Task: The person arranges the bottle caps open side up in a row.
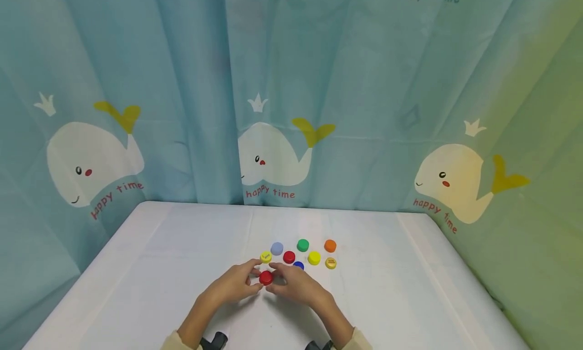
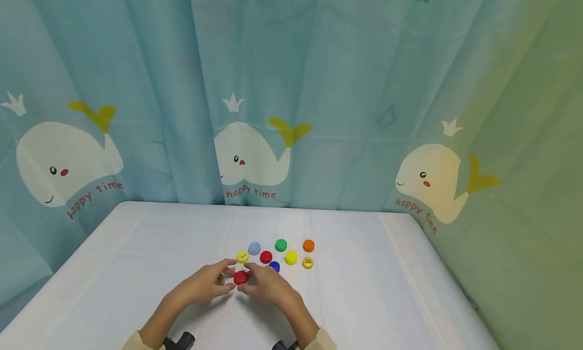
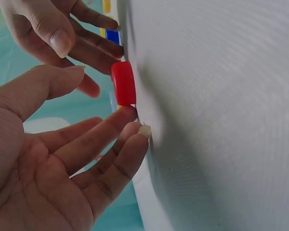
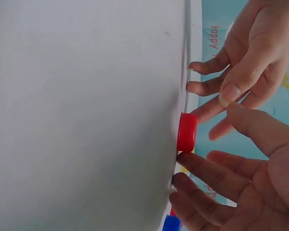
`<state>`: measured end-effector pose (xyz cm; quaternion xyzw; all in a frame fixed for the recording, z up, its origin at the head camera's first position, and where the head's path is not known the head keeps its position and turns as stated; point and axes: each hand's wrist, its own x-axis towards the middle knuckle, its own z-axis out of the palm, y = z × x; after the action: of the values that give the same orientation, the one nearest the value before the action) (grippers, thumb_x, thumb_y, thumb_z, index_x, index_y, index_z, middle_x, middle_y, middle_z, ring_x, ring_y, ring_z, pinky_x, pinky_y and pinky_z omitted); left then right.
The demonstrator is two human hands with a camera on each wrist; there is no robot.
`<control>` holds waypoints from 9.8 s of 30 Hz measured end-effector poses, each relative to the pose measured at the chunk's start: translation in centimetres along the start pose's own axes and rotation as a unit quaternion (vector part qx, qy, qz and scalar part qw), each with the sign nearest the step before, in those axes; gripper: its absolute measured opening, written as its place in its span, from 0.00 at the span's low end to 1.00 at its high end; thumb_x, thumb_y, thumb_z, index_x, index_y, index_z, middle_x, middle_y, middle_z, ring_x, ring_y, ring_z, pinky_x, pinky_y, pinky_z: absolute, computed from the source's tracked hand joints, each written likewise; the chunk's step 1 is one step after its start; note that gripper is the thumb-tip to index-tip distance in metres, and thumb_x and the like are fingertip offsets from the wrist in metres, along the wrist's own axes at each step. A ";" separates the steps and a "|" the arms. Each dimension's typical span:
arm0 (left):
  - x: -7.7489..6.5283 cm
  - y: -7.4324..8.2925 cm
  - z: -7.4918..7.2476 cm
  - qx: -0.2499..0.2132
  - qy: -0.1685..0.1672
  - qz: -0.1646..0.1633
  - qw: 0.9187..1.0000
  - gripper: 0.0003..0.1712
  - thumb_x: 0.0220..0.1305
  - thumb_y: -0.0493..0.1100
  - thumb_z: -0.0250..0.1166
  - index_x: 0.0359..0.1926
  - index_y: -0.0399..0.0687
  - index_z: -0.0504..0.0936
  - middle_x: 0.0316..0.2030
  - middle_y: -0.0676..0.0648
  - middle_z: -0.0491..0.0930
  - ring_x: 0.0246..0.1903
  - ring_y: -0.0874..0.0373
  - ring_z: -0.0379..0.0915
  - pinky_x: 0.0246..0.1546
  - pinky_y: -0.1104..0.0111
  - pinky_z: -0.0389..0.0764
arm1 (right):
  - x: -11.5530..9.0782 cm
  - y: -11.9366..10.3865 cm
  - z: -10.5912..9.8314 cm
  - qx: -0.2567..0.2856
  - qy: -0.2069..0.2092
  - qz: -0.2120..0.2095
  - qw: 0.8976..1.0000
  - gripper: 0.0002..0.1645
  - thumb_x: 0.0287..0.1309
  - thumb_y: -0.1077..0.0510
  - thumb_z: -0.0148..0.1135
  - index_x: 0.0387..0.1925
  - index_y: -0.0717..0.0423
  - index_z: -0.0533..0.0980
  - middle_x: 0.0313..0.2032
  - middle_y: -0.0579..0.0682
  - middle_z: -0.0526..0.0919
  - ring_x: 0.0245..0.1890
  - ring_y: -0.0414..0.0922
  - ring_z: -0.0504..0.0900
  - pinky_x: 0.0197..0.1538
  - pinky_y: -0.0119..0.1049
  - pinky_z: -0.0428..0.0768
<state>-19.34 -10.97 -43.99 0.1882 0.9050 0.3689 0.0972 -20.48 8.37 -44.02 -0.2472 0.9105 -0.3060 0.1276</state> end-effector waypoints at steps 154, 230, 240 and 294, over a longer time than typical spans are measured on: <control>-0.2 0.1 -1.6 -0.086 0.043 0.053 0.994 0.14 0.53 0.43 0.72 0.38 0.41 0.82 0.32 0.52 0.80 0.32 0.57 0.78 0.35 0.66 0.80 | 0.6 -0.5 -0.1 0.105 0.060 -0.072 0.990 0.16 0.51 0.63 0.68 0.44 0.62 0.79 0.33 0.41 0.80 0.31 0.34 0.78 0.37 0.25 0.77; -1.1 0.4 -1.3 0.049 0.003 -0.051 0.998 0.09 0.58 0.38 0.66 0.40 0.41 0.78 0.22 0.52 0.73 0.24 0.59 0.68 0.28 0.65 0.73 | -0.2 -0.5 0.0 0.058 -0.001 -0.008 0.998 0.15 0.51 0.57 0.69 0.41 0.56 0.79 0.27 0.40 0.79 0.27 0.35 0.76 0.33 0.28 0.76; -1.5 0.3 -1.3 0.031 -0.014 -0.050 0.998 0.15 0.53 0.40 0.71 0.41 0.41 0.78 0.21 0.52 0.71 0.22 0.59 0.66 0.25 0.67 0.70 | 0.1 -0.3 0.0 0.050 0.062 -0.009 0.997 0.13 0.50 0.57 0.70 0.38 0.57 0.80 0.27 0.39 0.78 0.27 0.37 0.76 0.32 0.28 0.76; 4.7 -0.3 -2.1 0.003 0.098 -0.083 0.992 0.18 0.53 0.37 0.71 0.44 0.34 0.79 0.24 0.49 0.75 0.20 0.60 0.71 0.21 0.70 0.75 | 4.7 -0.6 -0.4 0.034 0.114 0.034 0.992 0.16 0.50 0.63 0.70 0.40 0.67 0.79 0.29 0.53 0.83 0.23 0.41 0.78 0.29 0.30 0.79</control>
<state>-24.40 -10.54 -42.85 0.0759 0.9237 0.3735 0.0379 -24.44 5.70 -43.73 -0.1757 0.9159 -0.3586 0.0419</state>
